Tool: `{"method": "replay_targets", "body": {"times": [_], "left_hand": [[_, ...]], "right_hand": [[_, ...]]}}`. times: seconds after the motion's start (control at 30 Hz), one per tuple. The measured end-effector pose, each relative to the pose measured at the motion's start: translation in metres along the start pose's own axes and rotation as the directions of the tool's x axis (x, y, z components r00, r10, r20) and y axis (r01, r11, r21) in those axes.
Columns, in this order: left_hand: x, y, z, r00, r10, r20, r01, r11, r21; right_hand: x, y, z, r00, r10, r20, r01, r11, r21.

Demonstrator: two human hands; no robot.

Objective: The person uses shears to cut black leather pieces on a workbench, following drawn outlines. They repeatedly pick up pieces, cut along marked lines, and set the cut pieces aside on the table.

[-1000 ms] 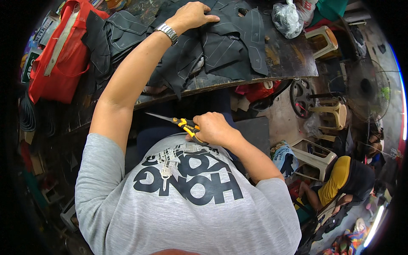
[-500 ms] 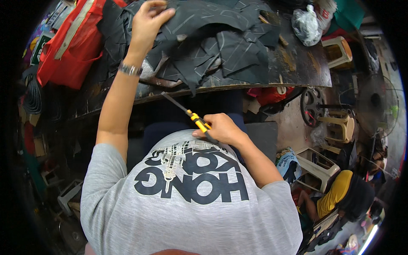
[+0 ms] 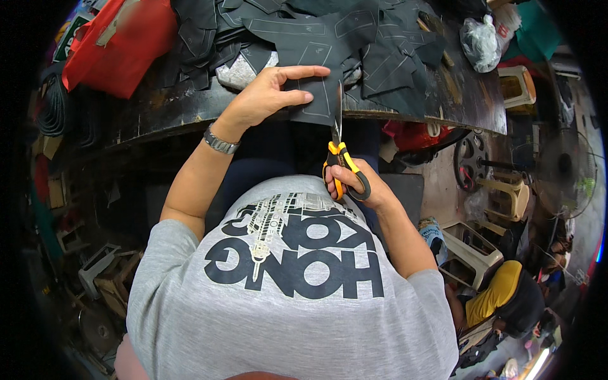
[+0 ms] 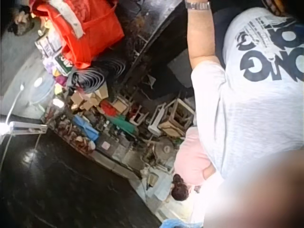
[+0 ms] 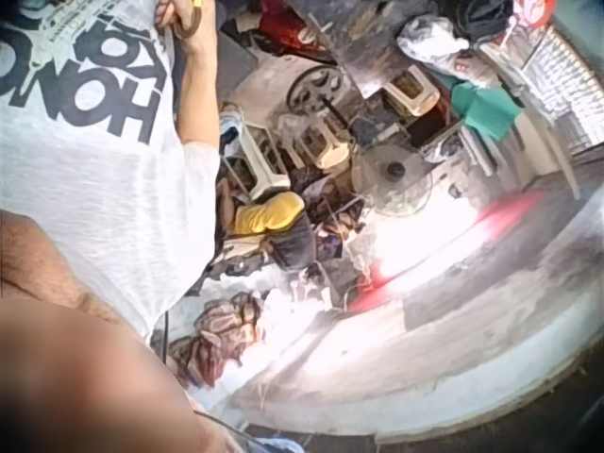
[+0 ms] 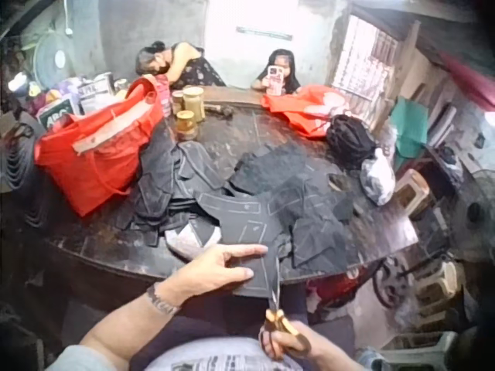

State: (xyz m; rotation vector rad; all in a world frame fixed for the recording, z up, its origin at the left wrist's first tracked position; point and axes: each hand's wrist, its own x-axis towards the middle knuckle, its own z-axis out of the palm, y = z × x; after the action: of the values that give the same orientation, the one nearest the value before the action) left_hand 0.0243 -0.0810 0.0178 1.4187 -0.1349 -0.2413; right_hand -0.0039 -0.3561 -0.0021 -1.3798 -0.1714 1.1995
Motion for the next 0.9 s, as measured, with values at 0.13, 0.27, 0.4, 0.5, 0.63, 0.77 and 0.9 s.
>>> {"method": "replay_targets", "body": {"times": [0.13,0.27,0.4,0.5,0.63,0.77,0.9], "left_hand": [[0.001,-0.009,0.022,0.968,0.183,-0.172,-0.150,0.971,0.187],[-0.003,-0.013,0.030,0.953,0.223,-0.206,-0.187,0.966,0.181],[-0.007,-0.014,0.035,0.939,0.261,-0.223,-0.198,0.942,0.270],[-0.007,-0.016,0.038,0.927,0.290,-0.239,-0.221,0.935,0.277],[-0.006,-0.018,0.041,0.929,0.272,-0.252,-0.217,0.950,0.223],[-0.006,-0.018,0.041,0.941,0.231,-0.248,-0.189,0.965,0.181],[-0.008,-0.016,0.043,0.931,0.264,-0.251,-0.208,0.951,0.230]], "right_hand": [[-0.008,-0.001,0.004,0.999,0.008,-0.034,-0.009,0.999,-0.041],[-0.018,-0.003,0.005,0.996,0.006,-0.084,-0.013,0.996,-0.085],[-0.022,-0.005,0.006,0.992,0.040,-0.123,-0.055,0.991,-0.121],[-0.023,-0.006,0.008,0.986,0.045,-0.161,-0.070,0.986,-0.150],[-0.024,-0.005,0.009,0.988,0.008,-0.156,-0.028,0.991,-0.129],[-0.024,-0.003,0.006,0.988,0.031,-0.152,-0.054,0.987,-0.149],[-0.026,0.000,0.005,0.987,0.019,-0.159,-0.037,0.993,-0.112]]}}
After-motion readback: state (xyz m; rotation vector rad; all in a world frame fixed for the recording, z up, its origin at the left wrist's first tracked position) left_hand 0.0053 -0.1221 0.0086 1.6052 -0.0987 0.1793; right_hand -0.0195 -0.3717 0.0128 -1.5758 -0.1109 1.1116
